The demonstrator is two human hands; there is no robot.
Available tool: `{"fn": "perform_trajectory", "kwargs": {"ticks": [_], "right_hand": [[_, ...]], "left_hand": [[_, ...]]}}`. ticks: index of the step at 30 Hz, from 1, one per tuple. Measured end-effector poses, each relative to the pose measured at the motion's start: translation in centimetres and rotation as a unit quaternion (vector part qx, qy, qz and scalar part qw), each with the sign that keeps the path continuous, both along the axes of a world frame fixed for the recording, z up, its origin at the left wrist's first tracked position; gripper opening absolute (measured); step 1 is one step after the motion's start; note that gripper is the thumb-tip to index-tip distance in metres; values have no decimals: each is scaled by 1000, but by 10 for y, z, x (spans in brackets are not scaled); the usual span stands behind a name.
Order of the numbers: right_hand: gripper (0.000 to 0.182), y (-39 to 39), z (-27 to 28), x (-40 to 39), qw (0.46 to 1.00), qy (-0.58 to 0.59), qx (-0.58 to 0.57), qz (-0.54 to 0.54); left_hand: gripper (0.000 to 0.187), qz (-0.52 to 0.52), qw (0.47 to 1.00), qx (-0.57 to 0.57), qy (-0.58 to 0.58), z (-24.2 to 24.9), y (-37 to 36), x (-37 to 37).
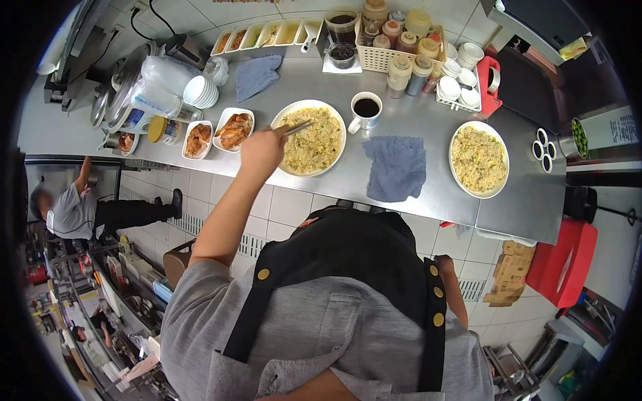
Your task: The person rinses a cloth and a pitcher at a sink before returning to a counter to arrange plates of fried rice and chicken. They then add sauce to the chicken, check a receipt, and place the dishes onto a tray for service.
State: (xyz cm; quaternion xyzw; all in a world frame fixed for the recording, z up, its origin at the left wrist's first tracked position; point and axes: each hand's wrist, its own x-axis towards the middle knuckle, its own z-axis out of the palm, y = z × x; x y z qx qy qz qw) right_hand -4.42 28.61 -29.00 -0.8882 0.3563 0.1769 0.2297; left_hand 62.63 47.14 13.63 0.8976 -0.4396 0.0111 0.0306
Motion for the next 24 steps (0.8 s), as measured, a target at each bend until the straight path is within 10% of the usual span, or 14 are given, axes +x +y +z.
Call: {"fn": "perform_trajectory", "kwargs": {"ticks": [3, 6, 9, 11, 15, 20, 24], "right_hand": [[21, -5, -8, 2, 996, 18, 71, -54], [23, -16, -29, -2, 990, -18, 11, 140], [23, -13, 23, 28, 991, 105, 78, 0], [25, -2, 64, 47, 864, -125, 280, -400], [28, 1, 77, 52, 865, -96, 274, -410], [24, -3, 12, 18, 998, 52, 31, 15], [27, 6, 13, 9, 996, -56, 26, 62]], "left_hand": [[22, -20, 1000, 13, 8, -18, -16, -13], [25, -45, 999, 18, 22, -27, -9, -22], [22, -30, 998, 40, 42, -27, 12, -18], [21, -16, 998, 56, 34, -16, 23, -11], [20, 13, 997, 69, 10, 7, 33, 3], [16, 40, 987, 156, 24, -14, 17, 29], [16, 40, 991, 129, 7, -38, -1, 27]]}}
